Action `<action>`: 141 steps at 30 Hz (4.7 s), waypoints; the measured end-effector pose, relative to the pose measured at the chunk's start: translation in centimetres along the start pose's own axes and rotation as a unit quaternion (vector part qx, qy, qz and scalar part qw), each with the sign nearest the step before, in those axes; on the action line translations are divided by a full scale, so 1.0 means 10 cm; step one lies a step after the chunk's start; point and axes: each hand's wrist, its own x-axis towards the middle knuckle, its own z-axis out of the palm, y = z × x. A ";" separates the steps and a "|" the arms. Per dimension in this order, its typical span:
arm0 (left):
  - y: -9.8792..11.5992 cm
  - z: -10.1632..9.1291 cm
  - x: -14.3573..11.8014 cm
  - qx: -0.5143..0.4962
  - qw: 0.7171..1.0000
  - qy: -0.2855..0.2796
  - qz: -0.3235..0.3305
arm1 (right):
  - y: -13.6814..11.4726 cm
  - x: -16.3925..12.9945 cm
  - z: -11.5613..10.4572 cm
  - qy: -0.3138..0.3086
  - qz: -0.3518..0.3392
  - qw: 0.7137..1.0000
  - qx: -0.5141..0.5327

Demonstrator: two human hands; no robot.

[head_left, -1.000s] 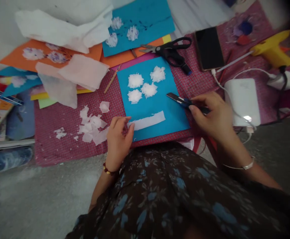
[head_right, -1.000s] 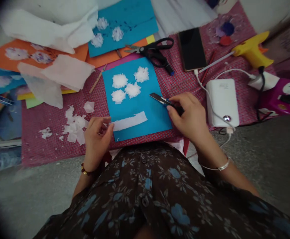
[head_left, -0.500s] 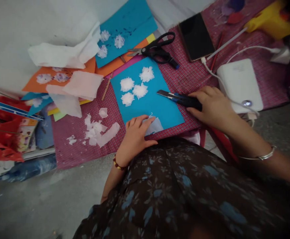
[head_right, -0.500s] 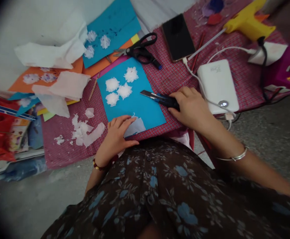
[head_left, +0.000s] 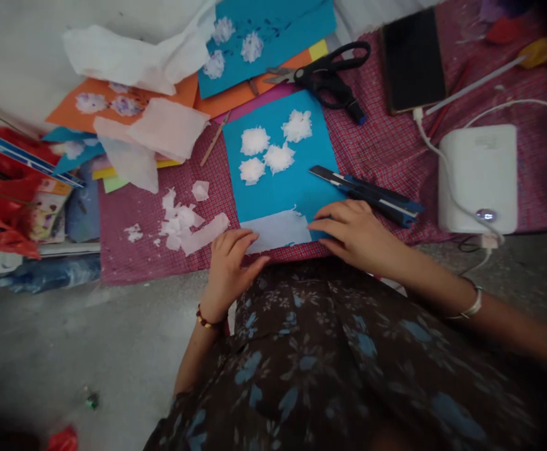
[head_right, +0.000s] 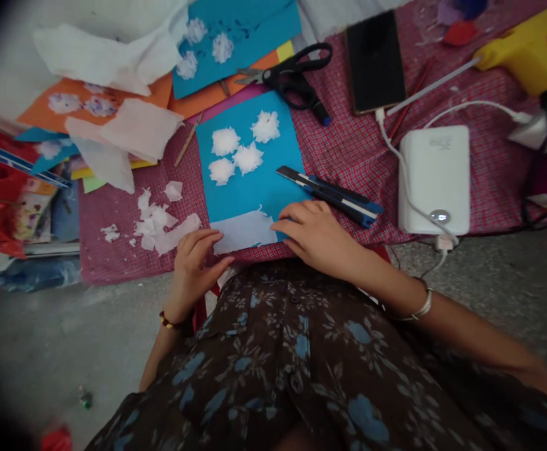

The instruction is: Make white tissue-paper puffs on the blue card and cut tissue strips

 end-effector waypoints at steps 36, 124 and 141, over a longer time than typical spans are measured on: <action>-0.28 0.21 0.14 -0.073 0.986 0.065 -0.134 | -0.10 0.40 0.15 0.030 0.125 0.991 0.021; 0.23 0.48 0.69 0.029 0.997 0.002 0.069 | 0.10 0.17 0.02 0.062 0.029 0.996 0.057; 0.15 0.58 0.58 -0.050 0.984 0.102 0.134 | -0.01 0.54 0.06 -0.049 0.069 0.993 0.078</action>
